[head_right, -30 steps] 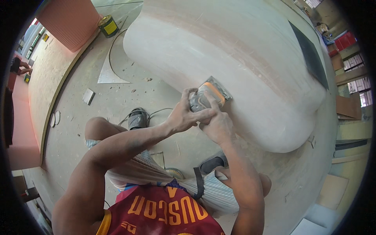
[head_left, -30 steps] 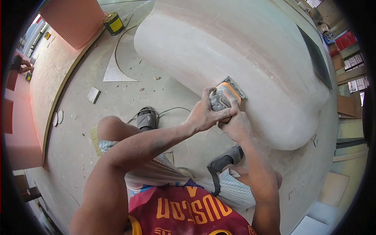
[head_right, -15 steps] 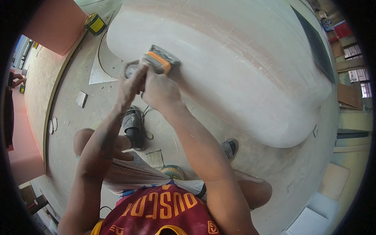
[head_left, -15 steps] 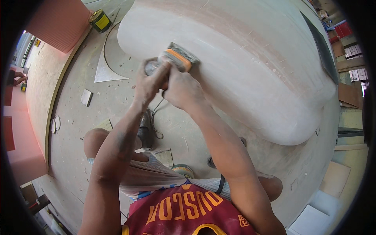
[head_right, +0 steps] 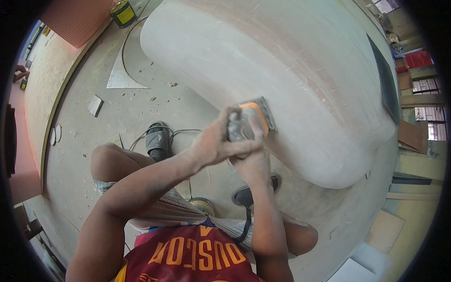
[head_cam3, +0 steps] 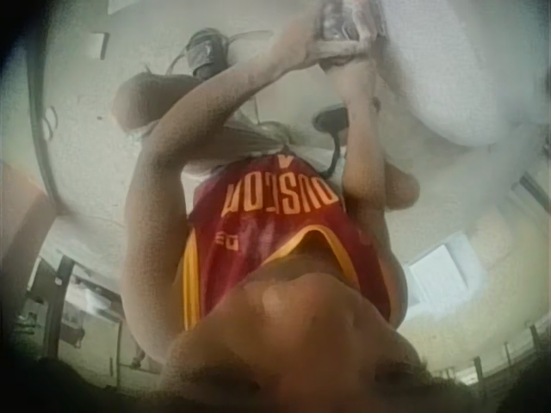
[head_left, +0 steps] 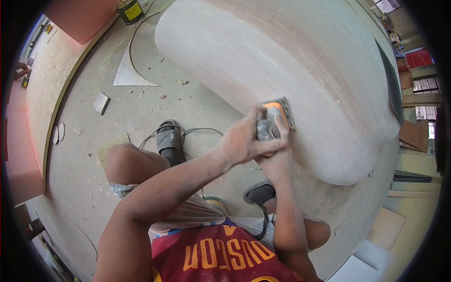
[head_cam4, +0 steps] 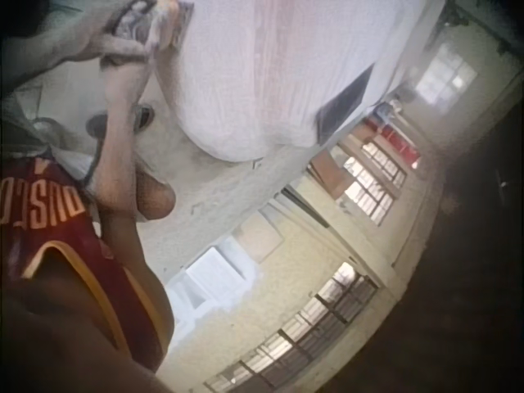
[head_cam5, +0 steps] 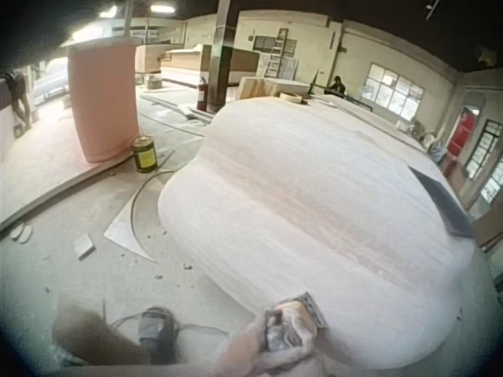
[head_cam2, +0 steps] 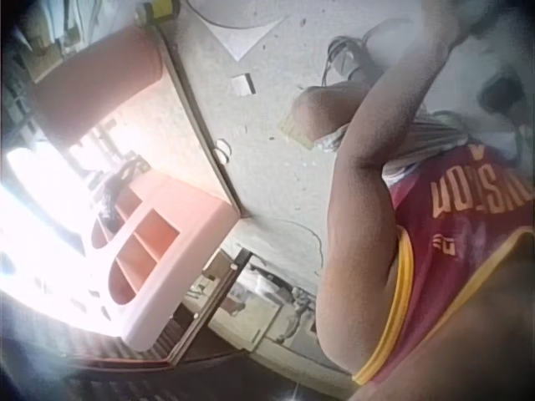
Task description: Using a power sander to smooth the surface of a large curved wooden structure.
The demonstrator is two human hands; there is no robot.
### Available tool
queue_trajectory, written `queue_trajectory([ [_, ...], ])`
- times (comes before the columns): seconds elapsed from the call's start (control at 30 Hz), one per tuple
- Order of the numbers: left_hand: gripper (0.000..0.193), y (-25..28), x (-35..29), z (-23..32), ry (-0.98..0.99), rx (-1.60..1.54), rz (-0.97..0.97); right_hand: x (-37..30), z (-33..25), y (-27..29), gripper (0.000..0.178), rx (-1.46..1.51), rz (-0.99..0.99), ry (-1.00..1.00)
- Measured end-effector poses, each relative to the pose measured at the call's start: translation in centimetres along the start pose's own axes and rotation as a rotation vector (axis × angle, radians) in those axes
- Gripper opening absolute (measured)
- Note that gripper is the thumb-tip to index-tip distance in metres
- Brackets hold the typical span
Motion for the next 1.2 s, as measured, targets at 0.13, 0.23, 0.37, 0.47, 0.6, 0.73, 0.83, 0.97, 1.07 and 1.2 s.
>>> queue_trajectory([
  [0.13, 0.094, 6.8, 2.1, -4.0, 0.098, -0.105, 0.201, 4.9, -5.6, -4.2, 0.097, 0.035, -0.162, 0.040],
  [0.23, 0.081, 12.2, 3.0, -5.1, 0.126, -0.284, 0.368, 8.4, -9.4, -6.9, 0.096, -0.095, -0.227, 0.012],
  [0.37, 0.069, 15.8, 2.9, -7.4, 0.224, -0.263, 0.473, 10.4, -10.8, -10.1, 0.098, -0.102, -0.280, 0.003],
  [0.47, 0.074, 13.7, 2.9, -5.7, 0.185, -0.204, 0.431, 8.8, -9.4, -8.1, 0.099, -0.111, -0.260, -0.045],
  [0.6, 0.082, 7.7, 2.4, -2.7, 0.145, -0.106, 0.287, 4.9, -5.8, -3.8, 0.096, 0.022, 0.003, 0.134],
  [0.73, 0.080, 1.4, 1.4, 1.4, 0.089, 0.066, 0.095, 0.4, -0.6, -1.1, 0.107, 0.222, 0.025, 0.098],
  [0.83, 0.089, -2.5, 0.7, 3.2, -0.090, 0.141, 0.008, -2.1, 3.5, -0.1, 0.110, 0.463, 0.066, -0.044],
  [0.97, 0.097, -5.3, -0.6, 2.3, -0.131, 0.197, -0.098, -4.7, 5.1, 0.9, 0.107, 0.291, 0.210, 0.004],
  [1.07, 0.100, -2.9, -0.8, 1.1, -0.145, 0.157, -0.001, -3.0, 3.9, -1.2, 0.106, 0.300, 0.153, 0.020],
  [1.2, 0.085, 4.1, -0.4, -1.7, 0.125, -0.029, 0.175, 1.1, 0.4, -5.7, 0.106, 0.239, 0.000, 0.045],
])
Point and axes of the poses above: each hand's wrist, its own x-axis towards the middle knuckle, its own y-axis out of the back of the hand, z = x × y, the point moved 10 cm from there along x, towards the middle knuckle, and after that the axes turned 5 degrees about x, right-handed, at the moved point
